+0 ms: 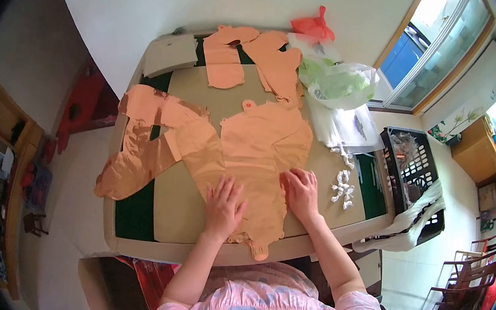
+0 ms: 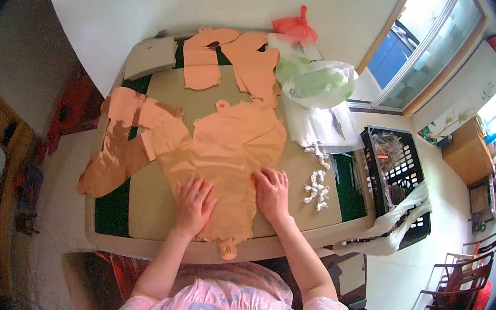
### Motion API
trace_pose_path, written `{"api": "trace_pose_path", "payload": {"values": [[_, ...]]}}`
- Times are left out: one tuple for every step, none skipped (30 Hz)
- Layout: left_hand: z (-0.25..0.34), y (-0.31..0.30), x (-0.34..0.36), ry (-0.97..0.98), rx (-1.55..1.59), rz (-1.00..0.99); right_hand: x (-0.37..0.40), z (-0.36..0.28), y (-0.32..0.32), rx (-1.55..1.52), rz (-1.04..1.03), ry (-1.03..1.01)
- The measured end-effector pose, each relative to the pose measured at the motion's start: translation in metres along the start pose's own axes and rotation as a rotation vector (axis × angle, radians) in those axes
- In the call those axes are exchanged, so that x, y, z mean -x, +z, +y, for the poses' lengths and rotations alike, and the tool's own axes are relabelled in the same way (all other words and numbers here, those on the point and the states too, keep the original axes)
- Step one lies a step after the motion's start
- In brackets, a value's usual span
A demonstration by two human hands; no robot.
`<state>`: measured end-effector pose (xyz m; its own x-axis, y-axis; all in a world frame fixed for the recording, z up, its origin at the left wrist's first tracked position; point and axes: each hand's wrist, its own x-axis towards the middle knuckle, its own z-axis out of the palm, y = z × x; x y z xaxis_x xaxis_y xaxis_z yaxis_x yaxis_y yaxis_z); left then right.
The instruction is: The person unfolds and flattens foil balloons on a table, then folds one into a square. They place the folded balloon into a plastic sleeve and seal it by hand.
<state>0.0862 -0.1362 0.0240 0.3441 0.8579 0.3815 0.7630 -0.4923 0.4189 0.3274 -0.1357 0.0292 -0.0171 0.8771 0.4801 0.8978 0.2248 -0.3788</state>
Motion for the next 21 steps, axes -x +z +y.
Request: {"api": "trace_pose_path", "payload": {"values": [[0.001, -0.001, 0.0, 0.024, 0.009, -0.006, -0.003, 0.004, 0.001, -0.026, 0.026, 0.049], [0.003, -0.002, -0.001, 0.05, 0.018, -0.014, -0.006, 0.008, 0.001, -0.051, 0.053, 0.101], [0.005, -0.003, -0.001, 0.076, 0.027, -0.023, -0.012, 0.012, 0.002, -0.01, 0.075, 0.156], [0.007, -0.003, -0.001, 0.097, 0.031, -0.046, -0.019, 0.017, 0.002, 0.032, 0.097, 0.21], [0.008, -0.003, -0.001, 0.117, 0.035, -0.07, -0.023, 0.02, 0.002, 0.074, 0.12, 0.265], [0.009, -0.003, -0.001, 0.138, 0.039, -0.091, -0.025, 0.024, 0.003, 0.098, 0.101, 0.288], [0.01, -0.003, -0.002, 0.148, 0.041, -0.096, -0.028, 0.027, 0.005, 0.122, 0.083, 0.309], [0.011, -0.002, -0.001, 0.156, 0.043, -0.101, -0.031, 0.029, 0.005, 0.146, 0.063, 0.328], [0.011, -0.002, 0.0, 0.162, 0.046, -0.107, -0.033, 0.03, 0.004, 0.139, 0.039, 0.341], [0.011, -0.001, 0.0, 0.16, 0.052, -0.105, -0.034, 0.03, 0.004, 0.13, 0.014, 0.353], [0.011, 0.0, 0.001, 0.158, 0.057, -0.103, -0.035, 0.031, 0.004, 0.121, -0.012, 0.365], [0.01, 0.001, 0.001, 0.155, 0.062, -0.101, -0.036, 0.031, 0.005, 0.126, -0.006, 0.353], [0.01, 0.002, 0.002, 0.154, 0.063, -0.101, -0.036, 0.032, 0.006, 0.131, 0.001, 0.342], [0.01, 0.002, 0.002, 0.153, 0.064, -0.101, -0.037, 0.033, 0.007, 0.136, 0.008, 0.331], [0.01, 0.002, 0.002, 0.153, 0.065, -0.101, -0.037, 0.035, 0.009, 0.092, -0.004, 0.334], [0.01, 0.002, 0.002, 0.153, 0.063, -0.1, -0.039, 0.039, 0.01, 0.047, -0.016, 0.337], [0.01, 0.002, 0.002, 0.153, 0.061, -0.098, -0.04, 0.041, 0.011, 0.003, -0.027, 0.341], [0.01, 0.002, 0.003, 0.154, 0.059, -0.097, -0.045, 0.037, 0.006, -0.331, -0.087, 0.499], [0.01, 0.002, 0.003, 0.148, 0.056, -0.107, -0.05, 0.03, -0.002, -0.668, -0.147, 0.651], [0.009, 0.003, 0.003, 0.141, 0.054, -0.117, -0.054, 0.025, -0.006, -1.007, -0.209, 0.795], [0.009, 0.003, 0.004, 0.135, 0.051, -0.129, -0.053, 0.023, -0.004, -0.965, -0.177, 0.729]]}}
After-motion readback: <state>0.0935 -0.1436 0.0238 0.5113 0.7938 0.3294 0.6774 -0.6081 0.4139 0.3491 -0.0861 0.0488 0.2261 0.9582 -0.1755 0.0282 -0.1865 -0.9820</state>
